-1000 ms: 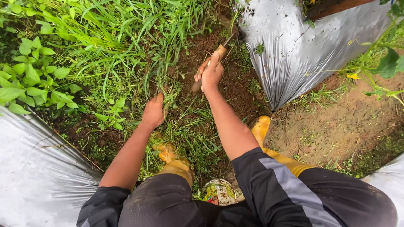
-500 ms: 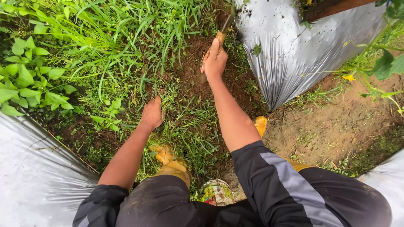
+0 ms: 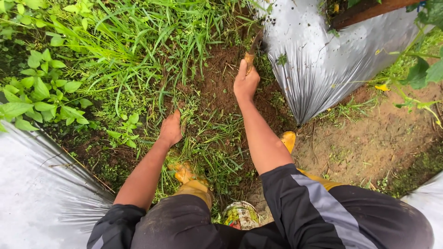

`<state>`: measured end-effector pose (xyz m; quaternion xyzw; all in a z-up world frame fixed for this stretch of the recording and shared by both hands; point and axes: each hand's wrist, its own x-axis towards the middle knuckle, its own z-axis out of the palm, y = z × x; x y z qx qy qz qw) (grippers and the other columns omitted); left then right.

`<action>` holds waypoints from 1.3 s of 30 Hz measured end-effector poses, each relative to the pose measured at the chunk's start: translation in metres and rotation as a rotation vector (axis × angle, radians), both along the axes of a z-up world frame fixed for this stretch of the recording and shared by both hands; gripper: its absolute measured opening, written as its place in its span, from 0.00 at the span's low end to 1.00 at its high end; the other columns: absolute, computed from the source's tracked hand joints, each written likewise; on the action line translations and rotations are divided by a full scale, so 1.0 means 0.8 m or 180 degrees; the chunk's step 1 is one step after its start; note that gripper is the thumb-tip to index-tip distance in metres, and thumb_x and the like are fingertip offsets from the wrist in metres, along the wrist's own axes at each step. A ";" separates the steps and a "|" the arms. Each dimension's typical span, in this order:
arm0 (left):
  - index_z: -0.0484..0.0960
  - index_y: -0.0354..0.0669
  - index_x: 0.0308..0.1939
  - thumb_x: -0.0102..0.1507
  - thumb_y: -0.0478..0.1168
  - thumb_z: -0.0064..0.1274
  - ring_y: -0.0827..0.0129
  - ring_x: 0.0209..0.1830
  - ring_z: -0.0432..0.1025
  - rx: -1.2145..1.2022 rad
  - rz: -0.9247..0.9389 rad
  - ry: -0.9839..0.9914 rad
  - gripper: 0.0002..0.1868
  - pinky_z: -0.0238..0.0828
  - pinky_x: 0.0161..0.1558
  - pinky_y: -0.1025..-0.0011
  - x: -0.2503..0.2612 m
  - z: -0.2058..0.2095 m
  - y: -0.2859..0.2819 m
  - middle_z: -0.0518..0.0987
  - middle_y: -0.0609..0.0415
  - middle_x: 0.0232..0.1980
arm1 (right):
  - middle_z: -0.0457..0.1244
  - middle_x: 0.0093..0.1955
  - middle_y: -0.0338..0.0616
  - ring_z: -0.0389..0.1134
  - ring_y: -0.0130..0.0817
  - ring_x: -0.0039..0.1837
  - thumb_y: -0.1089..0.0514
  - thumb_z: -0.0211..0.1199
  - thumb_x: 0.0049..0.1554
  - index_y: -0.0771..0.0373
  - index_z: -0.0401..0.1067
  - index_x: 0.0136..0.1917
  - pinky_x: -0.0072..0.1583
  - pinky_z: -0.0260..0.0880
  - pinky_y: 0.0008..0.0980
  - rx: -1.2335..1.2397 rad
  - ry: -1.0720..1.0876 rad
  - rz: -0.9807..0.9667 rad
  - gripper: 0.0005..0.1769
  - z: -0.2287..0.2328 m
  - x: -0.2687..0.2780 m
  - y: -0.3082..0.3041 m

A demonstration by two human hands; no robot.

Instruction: The person uses a small hand hoe to loosen soil and remove weeds from a garden bed covered with plastic mulch. They pull out the uprooted weeds by hand and discard them, occasionally adjusting the plastic sheeting around the plants.

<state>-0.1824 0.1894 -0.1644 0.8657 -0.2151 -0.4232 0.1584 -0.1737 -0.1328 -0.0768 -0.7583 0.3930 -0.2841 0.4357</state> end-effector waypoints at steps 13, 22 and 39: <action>0.55 0.30 0.75 0.69 0.42 0.49 0.46 0.67 0.69 -0.0088 0.0160 0.0019 0.35 0.61 0.68 0.45 0.006 0.023 -0.006 0.75 0.36 0.62 | 0.55 0.15 0.44 0.58 0.33 0.15 0.45 0.37 0.70 0.59 0.62 0.26 0.16 0.59 0.29 0.1419 -0.0520 0.0676 0.34 0.060 -0.031 0.014; 0.59 0.32 0.72 0.70 0.46 0.46 0.35 0.70 0.64 -0.0191 0.0450 0.0546 0.31 0.62 0.68 0.34 0.046 0.117 -0.027 0.70 0.30 0.66 | 0.53 0.14 0.41 0.55 0.30 0.17 0.50 0.45 0.71 0.56 0.61 0.22 0.25 0.58 0.30 0.0902 0.0553 0.1146 0.34 -0.035 -0.198 0.082; 0.76 0.39 0.53 0.70 0.48 0.54 0.73 0.15 0.72 -0.1216 0.1686 0.0359 0.17 0.77 0.15 0.73 0.213 0.234 -0.403 0.80 0.55 0.30 | 0.53 0.16 0.47 0.54 0.39 0.18 0.34 0.47 0.64 0.61 0.61 0.17 0.24 0.63 0.41 0.2360 0.0168 0.1030 0.42 -0.031 -0.207 0.046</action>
